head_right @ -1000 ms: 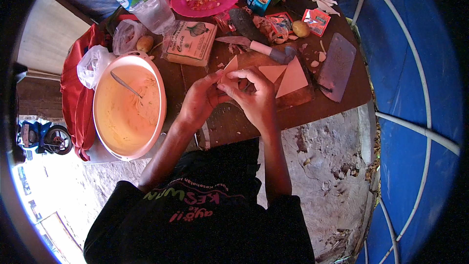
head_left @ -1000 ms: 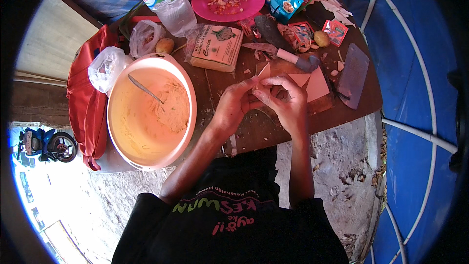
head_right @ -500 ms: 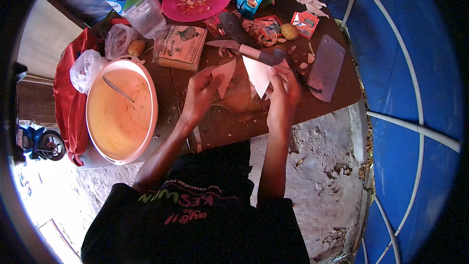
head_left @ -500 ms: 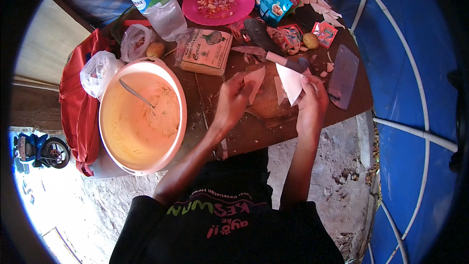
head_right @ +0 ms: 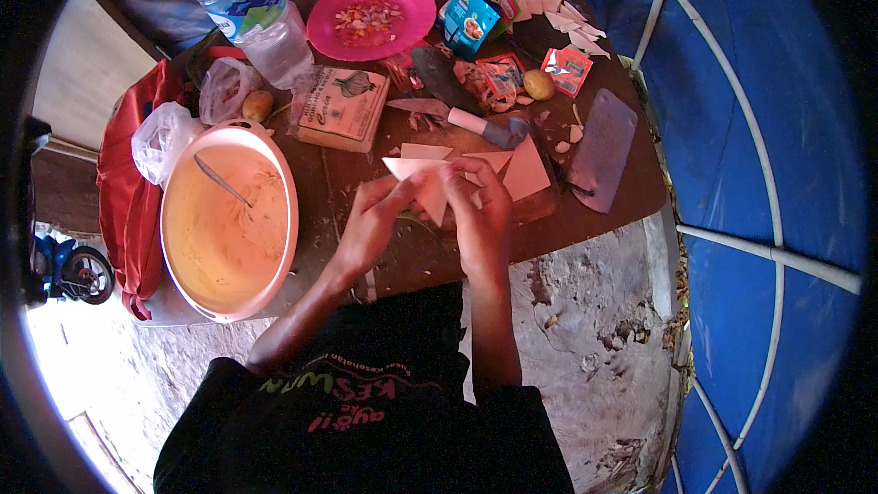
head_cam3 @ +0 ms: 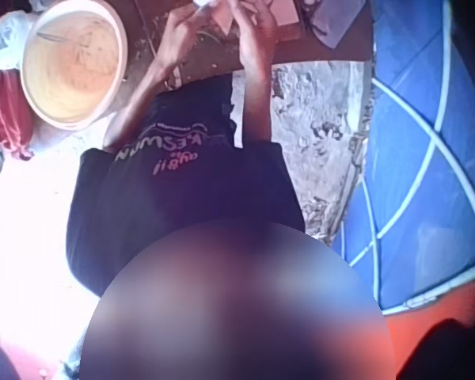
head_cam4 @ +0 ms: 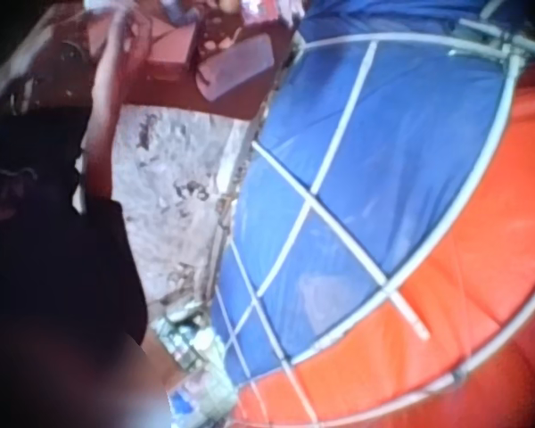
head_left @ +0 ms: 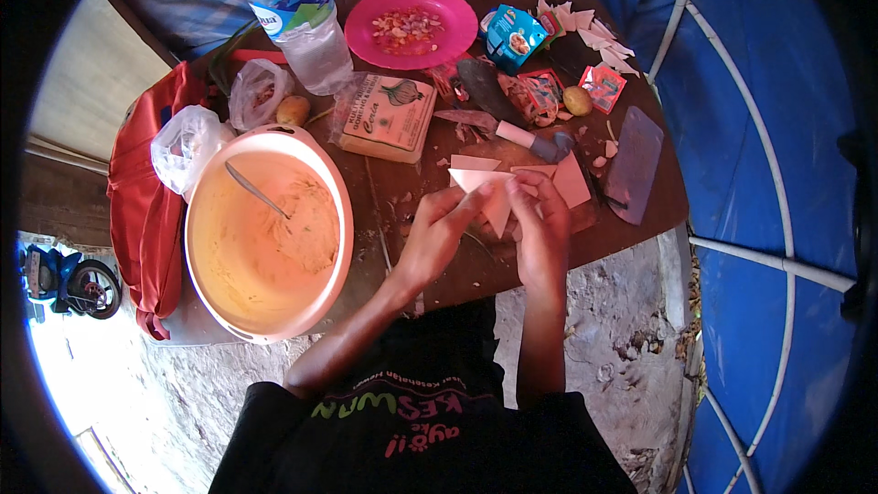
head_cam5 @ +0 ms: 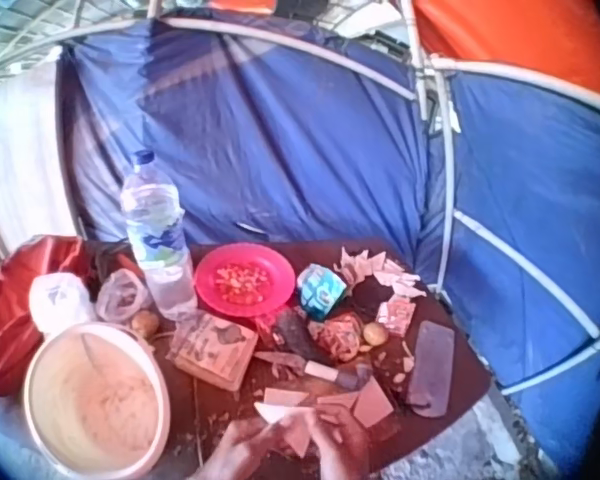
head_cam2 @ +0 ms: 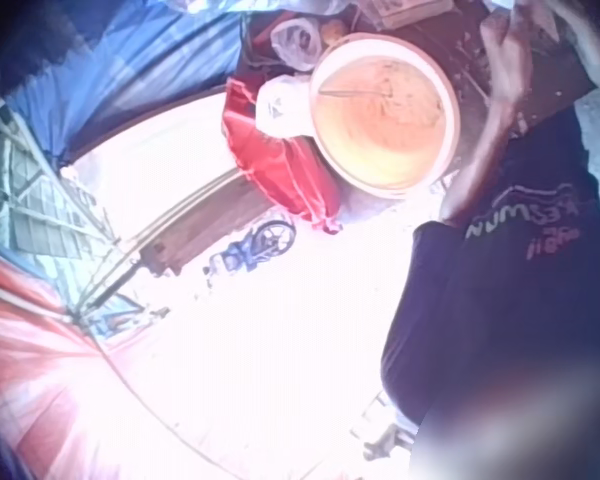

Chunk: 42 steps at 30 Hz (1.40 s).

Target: The person cuts a stack of pink paper into triangular shapes using a knife, then scoops a yellow paste from a bowl and spreads it onto the paper triangles. They fold the paper around the paste to form small packets and place them on the table.

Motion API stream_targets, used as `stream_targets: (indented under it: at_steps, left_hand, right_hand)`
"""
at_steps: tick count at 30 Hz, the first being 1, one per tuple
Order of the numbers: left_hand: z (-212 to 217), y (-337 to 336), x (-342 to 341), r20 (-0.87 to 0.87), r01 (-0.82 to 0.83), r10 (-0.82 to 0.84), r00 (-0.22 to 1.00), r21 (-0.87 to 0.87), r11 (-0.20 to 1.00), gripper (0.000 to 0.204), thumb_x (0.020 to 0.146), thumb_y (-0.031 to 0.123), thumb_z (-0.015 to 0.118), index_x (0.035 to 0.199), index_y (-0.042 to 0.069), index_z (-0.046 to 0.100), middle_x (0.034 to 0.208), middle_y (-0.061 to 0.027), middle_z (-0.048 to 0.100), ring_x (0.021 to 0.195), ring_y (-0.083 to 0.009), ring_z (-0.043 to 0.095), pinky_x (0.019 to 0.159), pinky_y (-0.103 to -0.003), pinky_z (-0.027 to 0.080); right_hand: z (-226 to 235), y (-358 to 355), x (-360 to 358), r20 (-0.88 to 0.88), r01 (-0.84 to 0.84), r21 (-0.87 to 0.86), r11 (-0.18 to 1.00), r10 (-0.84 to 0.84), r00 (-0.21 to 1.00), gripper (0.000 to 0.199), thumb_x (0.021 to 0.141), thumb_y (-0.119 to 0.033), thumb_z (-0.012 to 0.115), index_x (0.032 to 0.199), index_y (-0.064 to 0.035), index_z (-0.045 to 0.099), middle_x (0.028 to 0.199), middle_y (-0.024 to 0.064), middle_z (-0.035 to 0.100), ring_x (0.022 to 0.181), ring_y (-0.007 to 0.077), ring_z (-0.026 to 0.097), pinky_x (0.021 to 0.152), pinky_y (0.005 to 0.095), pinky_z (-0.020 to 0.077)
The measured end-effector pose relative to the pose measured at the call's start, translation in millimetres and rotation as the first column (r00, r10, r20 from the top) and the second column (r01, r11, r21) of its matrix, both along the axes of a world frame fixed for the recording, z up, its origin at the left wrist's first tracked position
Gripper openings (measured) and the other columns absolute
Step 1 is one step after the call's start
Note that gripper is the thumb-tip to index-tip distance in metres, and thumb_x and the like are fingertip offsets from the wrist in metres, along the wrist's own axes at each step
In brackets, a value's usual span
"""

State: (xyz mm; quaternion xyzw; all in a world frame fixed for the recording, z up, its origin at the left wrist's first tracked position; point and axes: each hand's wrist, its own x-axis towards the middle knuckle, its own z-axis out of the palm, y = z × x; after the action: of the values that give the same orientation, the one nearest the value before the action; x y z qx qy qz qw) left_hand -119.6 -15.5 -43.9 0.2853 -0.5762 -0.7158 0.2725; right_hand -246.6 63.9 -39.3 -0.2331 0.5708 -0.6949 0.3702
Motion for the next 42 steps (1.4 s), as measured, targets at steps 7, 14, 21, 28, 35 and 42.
stream_targets:
  at_steps: [7,14,21,28,35,42]
  left_hand:
    - [74,37,105,-0.021,-0.086,0.085,0.996,-0.063,0.994,0.034,0.107,0.021,0.049,0.126,-0.003,0.065,0.11,-0.0086,0.073,0.101,-0.0121,0.064,0.091,-0.026,0.048]
    - [66,16,243,-0.131,-0.74,0.757,0.641,-0.37,0.562,0.049,0.104,0.033,0.048,0.104,-0.014,0.064,0.102,-0.0268,0.071,0.092,-0.034,0.071,0.094,-0.044,0.054]
    - [18,-43,281,-0.15,-0.833,0.821,0.55,-0.171,0.526,0.049,0.104,0.031,0.049,0.124,-0.012,0.063,0.137,-0.0183,0.061,0.12,-0.0212,0.059,0.109,-0.033,0.04]
    - [29,15,221,0.143,-0.726,0.823,0.55,-0.405,0.556,0.044,0.102,0.033,0.053,0.103,-0.007,0.073,0.127,-0.0156,0.067,0.135,-0.0274,0.05,0.118,-0.044,0.027]
    - [32,-23,246,0.092,-0.627,0.843,0.53,-0.626,0.463,0.049,0.101,0.034,0.053,0.114,-0.01,0.068,0.132,-0.0152,0.063,0.115,-0.0226,0.061,0.103,-0.035,0.045]
    - [23,-82,239,-0.026,-0.507,0.507,0.861,0.027,0.862,0.052,0.103,0.031,0.055,0.14,-0.004,0.053,0.122,-0.0096,0.066,0.111,-0.0123,0.06,0.099,-0.028,0.045]
  right_hand:
    - [16,-11,-53,-0.462,-0.205,-0.003,0.979,0.18,0.868,0.025,0.09,-0.007,0.072,0.113,-0.0012,0.064,0.113,0.0092,0.069,0.107,0.0156,0.065,0.094,0.0309,0.0508]
    - [-18,-58,-113,-0.908,-0.016,0.362,0.932,0.356,0.221,0.028,0.077,-0.006,0.075,0.103,-0.0005,0.065,0.094,0.0168,0.066,0.088,0.0335,0.063,0.081,0.0427,0.0496]
    - [48,-31,-95,-0.824,-0.005,0.462,0.887,0.432,0.368,0.028,0.086,-0.002,0.067,0.114,0.0022,0.068,0.1,0.008,0.071,0.083,0.0111,0.059,0.073,0.0284,0.0499]
    - [118,-25,-12,-0.661,-0.31,0.352,0.883,0.469,0.586,0.031,0.095,-0.005,0.059,0.126,0.0006,0.064,0.109,0.0089,0.069,0.081,0.0111,0.061,0.072,0.0262,0.0499]
    - [119,-56,44,-0.765,-0.456,0.446,0.771,0.592,0.254,0.027,0.078,-0.003,0.074,0.1,-0.001,0.059,0.095,0.0118,0.066,0.089,0.0239,0.067,0.081,0.0355,0.0516]
    - [116,-59,47,-0.748,-0.418,0.501,0.757,0.622,0.23,0.022,0.081,-0.004,0.074,0.099,0.0006,0.063,0.088,0.0156,0.067,0.079,0.0267,0.068,0.072,0.0375,0.0516]
